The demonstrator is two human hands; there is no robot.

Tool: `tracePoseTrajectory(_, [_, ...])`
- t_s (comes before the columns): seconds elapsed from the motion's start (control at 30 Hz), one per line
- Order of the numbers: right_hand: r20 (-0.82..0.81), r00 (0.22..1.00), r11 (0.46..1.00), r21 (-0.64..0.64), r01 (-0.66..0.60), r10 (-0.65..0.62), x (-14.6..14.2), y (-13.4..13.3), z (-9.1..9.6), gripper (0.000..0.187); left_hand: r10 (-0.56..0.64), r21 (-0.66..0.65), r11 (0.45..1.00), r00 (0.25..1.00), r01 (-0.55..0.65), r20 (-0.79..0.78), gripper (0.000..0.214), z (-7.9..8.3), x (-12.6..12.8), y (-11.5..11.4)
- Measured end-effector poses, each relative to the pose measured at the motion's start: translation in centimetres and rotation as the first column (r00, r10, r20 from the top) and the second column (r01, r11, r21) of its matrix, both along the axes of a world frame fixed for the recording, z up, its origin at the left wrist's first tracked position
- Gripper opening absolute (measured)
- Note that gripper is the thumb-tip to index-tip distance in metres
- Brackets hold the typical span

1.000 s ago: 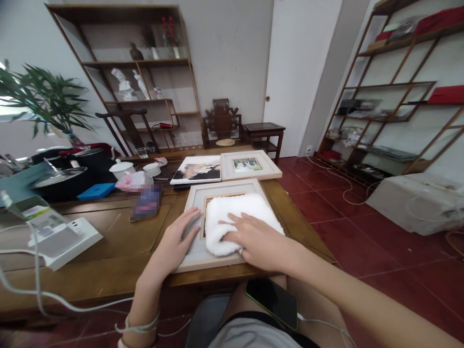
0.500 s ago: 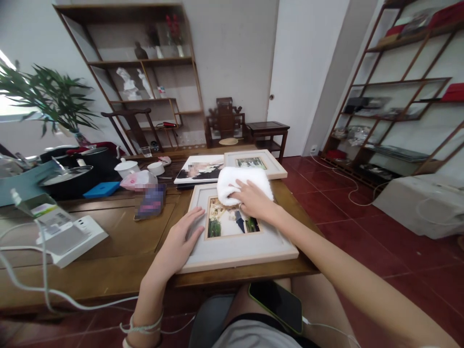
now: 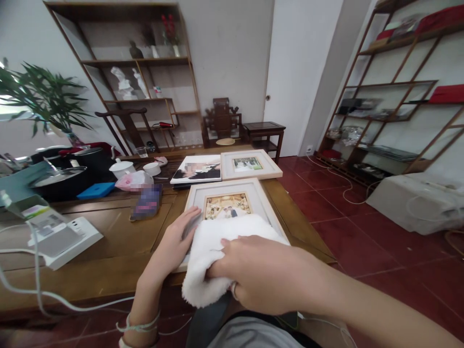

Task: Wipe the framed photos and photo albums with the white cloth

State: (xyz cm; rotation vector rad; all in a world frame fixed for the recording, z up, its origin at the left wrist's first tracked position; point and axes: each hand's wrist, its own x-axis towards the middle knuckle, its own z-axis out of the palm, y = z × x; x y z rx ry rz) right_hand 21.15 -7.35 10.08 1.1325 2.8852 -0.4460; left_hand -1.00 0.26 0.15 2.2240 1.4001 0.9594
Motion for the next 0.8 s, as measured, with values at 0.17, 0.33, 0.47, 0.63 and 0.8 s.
tracePoseTrajectory(0.17, [-0.060,0.997,0.997,0.049,0.053,-0.050,-0.6,1.9,-2.6,0.046,0.002,-0.015,1.000,1.000,-0.002,0.000,0.040,0.1,0.1,0.0])
tracePoseTrajectory(0.33, [-0.017,0.994,0.965,0.239,0.108,-0.107,0.5,7.0,-5.0,0.056,0.029,0.007,1.000,1.000,-0.029,-0.011,0.041,0.0,0.1,0.0])
tracePoseTrajectory(0.47, [0.068,0.978,0.917,0.367,0.158,-0.195,0.9,11.5,-5.7,0.059,0.019,0.011,1.000,1.000,-0.019,-0.008,0.040,-0.1,0.1,0.1])
tracePoseTrajectory(0.63, [0.101,0.957,0.871,0.449,0.199,-0.271,-0.1,14.9,-5.5,0.057,0.028,-0.002,1.000,1.000,-0.028,-0.014,0.039,0.1,0.1,0.1])
tracePoseTrajectory(0.8, [0.128,0.970,0.918,0.368,0.147,-0.206,-1.1,12.2,-5.3,0.053,0.026,0.000,1.000,1.000,-0.026,-0.007,0.039,0.0,0.0,0.1])
